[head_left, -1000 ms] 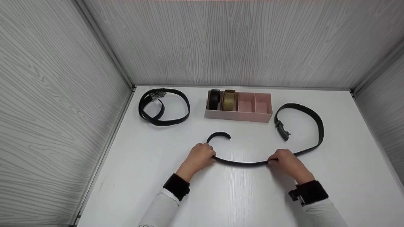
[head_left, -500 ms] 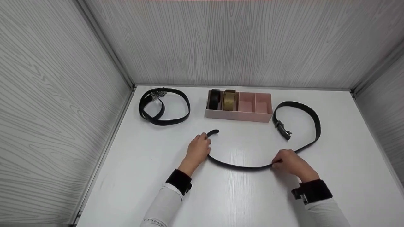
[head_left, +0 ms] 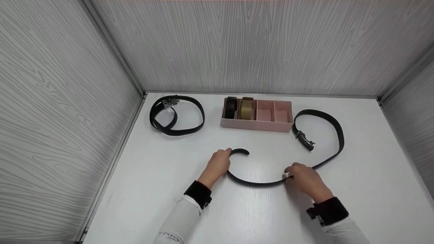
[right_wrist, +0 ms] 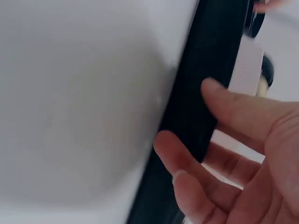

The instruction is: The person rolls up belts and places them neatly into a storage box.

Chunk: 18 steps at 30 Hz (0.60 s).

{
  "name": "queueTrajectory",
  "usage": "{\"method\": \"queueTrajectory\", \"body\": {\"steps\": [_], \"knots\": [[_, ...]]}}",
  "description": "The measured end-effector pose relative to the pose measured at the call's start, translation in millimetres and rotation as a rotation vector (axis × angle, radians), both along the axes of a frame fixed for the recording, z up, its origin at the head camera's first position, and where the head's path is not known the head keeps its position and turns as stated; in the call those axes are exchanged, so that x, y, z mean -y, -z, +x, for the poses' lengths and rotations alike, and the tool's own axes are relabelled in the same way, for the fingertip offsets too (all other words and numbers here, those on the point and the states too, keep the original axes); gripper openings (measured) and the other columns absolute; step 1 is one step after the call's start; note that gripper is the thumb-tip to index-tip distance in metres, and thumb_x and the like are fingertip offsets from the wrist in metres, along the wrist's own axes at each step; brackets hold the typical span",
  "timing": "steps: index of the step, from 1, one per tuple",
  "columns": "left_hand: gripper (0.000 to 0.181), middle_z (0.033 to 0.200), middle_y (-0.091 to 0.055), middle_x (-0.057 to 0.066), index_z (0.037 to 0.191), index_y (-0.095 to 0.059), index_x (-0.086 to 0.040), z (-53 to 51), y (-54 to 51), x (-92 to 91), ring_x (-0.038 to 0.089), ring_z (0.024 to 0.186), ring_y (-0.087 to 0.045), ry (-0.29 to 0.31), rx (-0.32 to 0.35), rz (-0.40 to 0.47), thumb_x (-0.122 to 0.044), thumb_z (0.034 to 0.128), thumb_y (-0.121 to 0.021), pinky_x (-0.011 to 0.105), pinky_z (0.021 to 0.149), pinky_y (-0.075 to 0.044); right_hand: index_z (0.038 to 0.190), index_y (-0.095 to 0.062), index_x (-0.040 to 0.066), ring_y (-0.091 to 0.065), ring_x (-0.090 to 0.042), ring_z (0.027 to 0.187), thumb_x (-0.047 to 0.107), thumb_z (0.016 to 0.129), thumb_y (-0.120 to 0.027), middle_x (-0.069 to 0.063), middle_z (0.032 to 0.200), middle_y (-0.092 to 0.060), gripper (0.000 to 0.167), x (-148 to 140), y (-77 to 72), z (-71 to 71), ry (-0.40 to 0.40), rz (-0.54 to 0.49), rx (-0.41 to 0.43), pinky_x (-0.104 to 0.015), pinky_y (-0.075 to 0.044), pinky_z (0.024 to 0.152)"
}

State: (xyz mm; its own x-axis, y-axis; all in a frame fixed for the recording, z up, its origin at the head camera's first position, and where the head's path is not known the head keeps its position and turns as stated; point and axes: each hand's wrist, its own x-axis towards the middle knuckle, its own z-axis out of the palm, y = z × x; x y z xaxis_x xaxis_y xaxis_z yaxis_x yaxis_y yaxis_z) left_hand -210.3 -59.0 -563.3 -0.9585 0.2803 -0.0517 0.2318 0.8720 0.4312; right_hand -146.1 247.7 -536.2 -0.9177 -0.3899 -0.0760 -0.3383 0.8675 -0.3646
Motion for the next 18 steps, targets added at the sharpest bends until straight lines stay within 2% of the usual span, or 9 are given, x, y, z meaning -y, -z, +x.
{"method": "queueTrajectory", "body": {"steps": [4,7,9,12,15,18], "knots": [[0.031,0.097,-0.068,0.023,0.116,-0.061,0.003,-2.5,-1.0,-8.8,0.033,0.090,-0.068,-0.034,-0.020,0.008,0.010,0.0873,-0.055,0.039,0.075,-0.055,0.106,-0.070,0.004,-0.062,-0.026,0.068,0.005,0.077,-0.079,-0.008,0.090,-0.062,0.030,44,0.5,17.7,-0.082,0.013,-0.082,-0.039,-0.052,0.057],[0.030,0.096,-0.069,0.022,0.118,-0.062,0.001,-3.7,-2.0,-13.7,0.033,0.086,-0.069,-0.033,-0.034,-0.041,0.007,0.0891,-0.055,0.039,0.071,-0.056,0.096,-0.071,0.004,-0.058,-0.024,0.059,0.004,0.077,-0.079,-0.006,0.081,-0.060,0.021,66,5.9,23.4,-0.132,0.003,-0.154,-0.037,-0.048,0.050],[0.030,0.096,-0.069,0.019,0.119,-0.062,-0.003,-3.7,-2.4,-15.2,0.032,0.084,-0.069,-0.010,-0.044,-0.099,0.004,0.0909,-0.056,0.040,0.067,-0.055,0.086,-0.071,0.005,-0.056,-0.023,0.055,0.002,0.076,-0.078,-0.004,0.073,-0.057,0.012,74,10.3,22.9,-0.128,0.007,-0.202,-0.037,-0.047,0.047],[0.032,0.098,-0.068,0.014,0.124,-0.062,-0.012,-2.5,-3.0,-15.1,0.031,0.083,-0.067,0.030,-0.046,-0.165,-0.002,0.0940,-0.056,0.042,0.063,-0.054,0.074,-0.069,0.006,-0.053,-0.021,0.053,0.001,0.073,-0.078,-0.003,0.067,-0.052,0.011,78,14.3,17.3,-0.098,0.003,-0.238,-0.037,-0.045,0.047],[0.034,0.101,-0.066,0.010,0.127,-0.063,-0.019,-1.1,-4.0,-13.7,0.031,0.086,-0.066,0.072,-0.049,-0.193,-0.006,0.0961,-0.055,0.043,0.065,-0.053,0.073,-0.068,0.005,-0.053,-0.020,0.055,0.000,0.074,-0.077,-0.003,0.068,-0.051,0.011,77,15.9,9.8,-0.089,-0.026,-0.238,-0.037,-0.046,0.049],[0.030,0.100,-0.065,0.008,0.123,-0.065,-0.022,-0.7,-5.2,-12.1,0.030,0.086,-0.066,0.119,-0.061,-0.203,-0.010,0.0971,-0.054,0.043,0.065,-0.053,0.074,-0.069,0.007,-0.054,-0.017,0.059,0.002,0.076,-0.077,-0.001,0.071,-0.050,0.010,75,18.1,3.4,-0.096,-0.061,-0.222,-0.033,-0.047,0.052]]}}
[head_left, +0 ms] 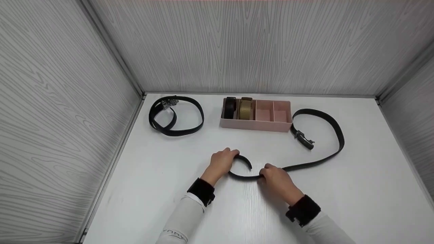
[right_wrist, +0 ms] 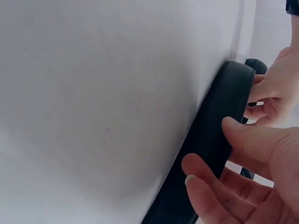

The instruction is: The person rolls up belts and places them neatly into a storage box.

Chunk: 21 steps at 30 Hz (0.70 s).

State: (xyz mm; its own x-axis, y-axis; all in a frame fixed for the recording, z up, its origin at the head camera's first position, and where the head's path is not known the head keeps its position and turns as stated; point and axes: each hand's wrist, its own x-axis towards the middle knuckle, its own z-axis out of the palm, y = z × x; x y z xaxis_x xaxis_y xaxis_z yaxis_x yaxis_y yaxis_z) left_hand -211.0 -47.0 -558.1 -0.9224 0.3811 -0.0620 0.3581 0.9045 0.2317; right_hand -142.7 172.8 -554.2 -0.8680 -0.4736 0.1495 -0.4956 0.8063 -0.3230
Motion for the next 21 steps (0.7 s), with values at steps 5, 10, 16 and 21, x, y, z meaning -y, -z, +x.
{"method": "queueTrajectory", "body": {"steps": [5,10,16,21], "knots": [[0.019,0.089,-0.063,0.004,0.107,-0.070,-0.022,-3.8,-1.2,2.3,0.027,0.081,-0.065,0.038,-0.018,0.006,-0.013,0.0943,-0.059,0.041,0.063,-0.052,0.075,-0.071,0.009,-0.057,-0.014,0.064,0.009,0.078,-0.080,0.002,0.074,-0.052,0.010,-2,2.9,-6.3,-0.002,-0.040,0.010,-0.030,-0.048,0.057],[0.017,0.085,-0.063,0.001,0.098,-0.075,-0.022,-9.6,-1.7,2.5,0.024,0.077,-0.063,0.098,-0.050,0.022,-0.013,0.0907,-0.062,0.038,0.062,-0.050,0.075,-0.072,0.009,-0.056,-0.014,0.063,0.021,0.078,-0.082,0.003,0.073,-0.051,0.015,0,3.7,-9.5,0.020,-0.038,0.015,-0.030,-0.048,0.056],[0.022,0.083,-0.060,-0.001,0.098,-0.077,-0.023,-10.6,-0.3,-4.8,0.017,0.072,-0.057,0.267,-0.063,0.069,-0.007,0.0890,-0.065,0.032,0.066,-0.047,0.072,-0.070,0.009,-0.054,-0.017,0.057,0.025,0.078,-0.081,0.001,0.071,-0.049,0.021,5,5.0,-14.7,0.014,-0.014,-0.018,-0.033,-0.046,0.052],[0.038,0.095,-0.060,0.002,0.121,-0.071,-0.020,-5.7,1.9,-11.7,0.017,0.081,-0.056,0.359,0.003,0.121,-0.001,0.0899,-0.063,0.028,0.074,-0.047,0.079,-0.066,0.007,-0.054,-0.020,0.055,0.028,0.078,-0.079,-0.002,0.072,-0.050,0.025,5,9.2,-19.2,-0.031,0.008,-0.067,-0.035,-0.045,0.050]]}}
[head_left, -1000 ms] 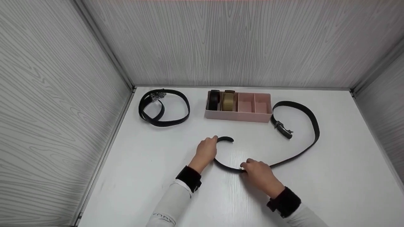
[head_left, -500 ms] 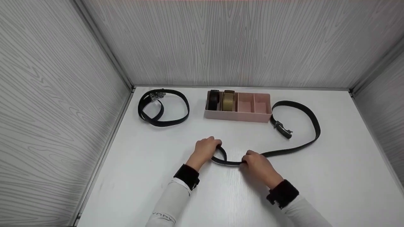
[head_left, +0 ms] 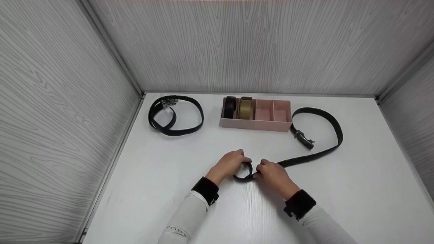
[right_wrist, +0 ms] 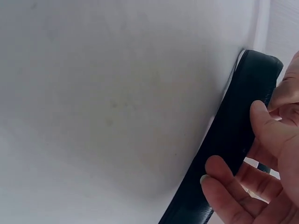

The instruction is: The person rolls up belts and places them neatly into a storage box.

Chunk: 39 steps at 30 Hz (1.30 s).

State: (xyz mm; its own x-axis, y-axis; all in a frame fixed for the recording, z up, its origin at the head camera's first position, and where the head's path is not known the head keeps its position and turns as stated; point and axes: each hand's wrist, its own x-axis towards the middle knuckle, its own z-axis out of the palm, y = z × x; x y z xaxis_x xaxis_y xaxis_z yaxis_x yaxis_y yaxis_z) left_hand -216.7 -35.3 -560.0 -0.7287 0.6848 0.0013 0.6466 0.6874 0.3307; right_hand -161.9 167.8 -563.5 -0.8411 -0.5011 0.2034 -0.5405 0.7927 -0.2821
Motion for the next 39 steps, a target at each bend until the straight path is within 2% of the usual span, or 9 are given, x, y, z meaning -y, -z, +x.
{"method": "queueTrajectory", "body": {"steps": [4,8,13,18,23,26,31,35,39], "knots": [[0.026,0.097,-0.061,0.005,0.114,-0.069,-0.005,0.5,2.8,1.1,0.019,0.091,-0.058,-0.078,0.113,0.089,0.002,0.0899,-0.062,0.028,0.081,-0.048,0.098,-0.060,0.008,-0.053,-0.022,0.055,0.030,0.078,-0.077,-0.003,0.075,-0.050,0.034,-2,2.9,-1.6,-0.028,-0.015,-0.027,-0.036,-0.044,0.050],[0.018,0.096,-0.058,0.004,0.102,-0.070,-0.004,0.8,4.4,5.6,0.017,0.091,-0.056,-0.154,0.194,0.148,0.003,0.0855,-0.066,0.028,0.083,-0.048,0.112,-0.060,0.011,-0.051,-0.021,0.055,0.029,0.080,-0.076,-0.002,0.076,-0.050,0.040,-5,5.5,-1.8,-0.074,-0.022,-0.054,-0.034,-0.043,0.050],[0.031,0.098,-0.055,0.003,0.114,-0.071,-0.011,8.1,1.1,4.7,0.016,0.086,-0.056,-0.130,0.122,0.056,-0.001,0.0849,-0.066,0.029,0.077,-0.048,0.103,-0.064,0.011,-0.052,-0.020,0.057,0.027,0.080,-0.076,-0.002,0.079,-0.052,0.031,-9,8.6,-2.4,-0.126,-0.027,-0.091,-0.035,-0.046,0.052],[0.035,0.105,-0.055,0.004,0.120,-0.066,-0.009,17.3,-1.5,-1.4,0.019,0.092,-0.056,-0.153,0.036,0.012,-0.010,0.0852,-0.070,0.031,0.080,-0.049,0.096,-0.068,0.011,-0.059,-0.019,0.066,0.020,0.079,-0.079,-0.001,0.084,-0.058,0.023,-10,9.9,-4.0,-0.150,-0.084,-0.044,-0.035,-0.050,0.059],[0.017,0.107,-0.062,0.000,0.106,-0.072,-0.012,25.6,-5.2,-7.2,0.017,0.099,-0.058,-0.090,-0.108,0.024,-0.020,0.0918,-0.067,0.031,0.084,-0.048,0.101,-0.074,0.009,-0.061,-0.016,0.073,0.008,0.080,-0.078,0.000,0.088,-0.060,0.022,-14,8.3,-6.6,-0.167,-0.142,0.037,-0.031,-0.052,0.065],[0.015,0.099,-0.068,-0.003,0.101,-0.075,-0.015,28.8,-8.7,-11.7,0.016,0.092,-0.063,-0.058,-0.053,0.035,-0.022,0.0950,-0.064,0.032,0.078,-0.050,0.108,-0.076,0.009,-0.059,-0.013,0.076,0.002,0.082,-0.075,0.000,0.091,-0.060,0.027,-18,6.5,-6.7,-0.179,-0.159,0.063,-0.029,-0.051,0.066],[0.014,0.090,-0.069,-0.005,0.099,-0.077,-0.022,29.8,-7.1,-16.0,0.016,0.082,-0.064,-0.057,0.059,0.002,-0.025,0.0944,-0.065,0.035,0.068,-0.051,0.120,-0.072,0.011,-0.054,-0.011,0.075,-0.002,0.084,-0.073,0.000,0.092,-0.059,0.039,-22,5.8,-4.8,-0.214,-0.148,0.060,-0.027,-0.049,0.064],[0.011,0.079,-0.063,-0.005,0.087,-0.074,-0.018,28.0,-7.3,-17.4,0.014,0.072,-0.058,-0.011,0.065,0.003,-0.018,0.0927,-0.064,0.033,0.063,-0.049,0.125,-0.067,0.007,-0.057,-0.014,0.080,-0.002,0.085,-0.072,-0.002,0.096,-0.061,0.042,-25,5.9,-3.6,-0.198,-0.148,0.081,-0.031,-0.051,0.069],[0.015,0.072,-0.057,-0.006,0.076,-0.067,-0.015,25.1,-11.2,-15.4,0.013,0.067,-0.054,0.054,0.021,-0.009,-0.012,0.0897,-0.065,0.032,0.062,-0.049,0.126,-0.056,0.003,-0.062,-0.016,0.086,0.004,0.088,-0.071,-0.003,0.095,-0.064,0.041,-27,2.7,-4.0,-0.123,-0.179,0.180,-0.036,-0.051,0.076]]}}
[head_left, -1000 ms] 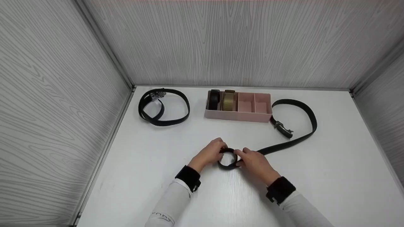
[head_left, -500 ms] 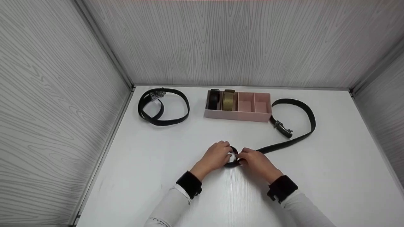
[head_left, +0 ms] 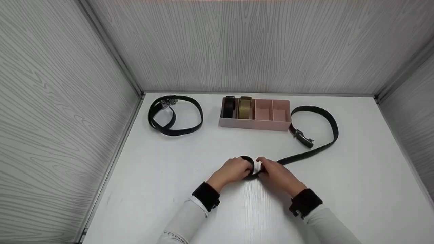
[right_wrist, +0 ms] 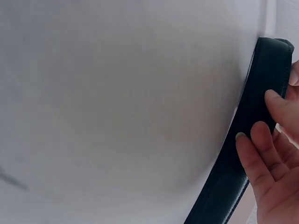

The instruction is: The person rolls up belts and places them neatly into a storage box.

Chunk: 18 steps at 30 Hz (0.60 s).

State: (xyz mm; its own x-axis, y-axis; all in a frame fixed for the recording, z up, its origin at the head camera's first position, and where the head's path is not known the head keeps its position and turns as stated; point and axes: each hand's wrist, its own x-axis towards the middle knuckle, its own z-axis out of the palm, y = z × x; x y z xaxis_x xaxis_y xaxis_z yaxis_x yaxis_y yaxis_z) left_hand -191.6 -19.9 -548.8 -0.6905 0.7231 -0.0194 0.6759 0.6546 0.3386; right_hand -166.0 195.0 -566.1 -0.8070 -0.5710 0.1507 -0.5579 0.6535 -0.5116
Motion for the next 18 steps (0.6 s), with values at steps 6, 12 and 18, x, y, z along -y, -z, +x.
{"method": "queueTrajectory", "body": {"steps": [6,12,18], "knots": [[0.013,0.075,-0.059,-0.007,0.081,-0.069,-0.016,-1.9,-1.9,8.9,0.013,0.066,-0.054,0.125,-0.091,-0.048,-0.010,0.0913,-0.064,0.032,0.061,-0.049,0.115,-0.055,0.004,-0.059,-0.015,0.078,0.005,0.086,-0.073,-0.001,0.085,-0.061,0.034,-7,-4.1,-3.7,0.085,-0.015,0.061,-0.037,-0.049,0.070],[0.016,0.082,-0.062,-0.007,0.087,-0.072,-0.017,0.1,0.9,14.1,0.011,0.071,-0.054,0.172,-0.134,-0.033,-0.015,0.0968,-0.059,0.029,0.065,-0.048,0.126,-0.063,0.016,-0.054,-0.013,0.074,0.015,0.085,-0.076,0.002,0.089,-0.056,0.043,-12,-2.4,-4.1,0.022,0.070,-0.051,-0.034,-0.048,0.066],[0.017,0.091,-0.067,-0.008,0.095,-0.075,-0.017,3.4,2.5,14.8,0.007,0.081,-0.059,0.203,-0.069,0.023,-0.015,0.0977,-0.059,0.025,0.075,-0.049,0.120,-0.071,0.020,-0.049,-0.012,0.066,0.017,0.082,-0.078,0.000,0.087,-0.053,0.039,-8,1.2,-7.5,-0.121,0.100,-0.196,-0.028,-0.045,0.059]]}}
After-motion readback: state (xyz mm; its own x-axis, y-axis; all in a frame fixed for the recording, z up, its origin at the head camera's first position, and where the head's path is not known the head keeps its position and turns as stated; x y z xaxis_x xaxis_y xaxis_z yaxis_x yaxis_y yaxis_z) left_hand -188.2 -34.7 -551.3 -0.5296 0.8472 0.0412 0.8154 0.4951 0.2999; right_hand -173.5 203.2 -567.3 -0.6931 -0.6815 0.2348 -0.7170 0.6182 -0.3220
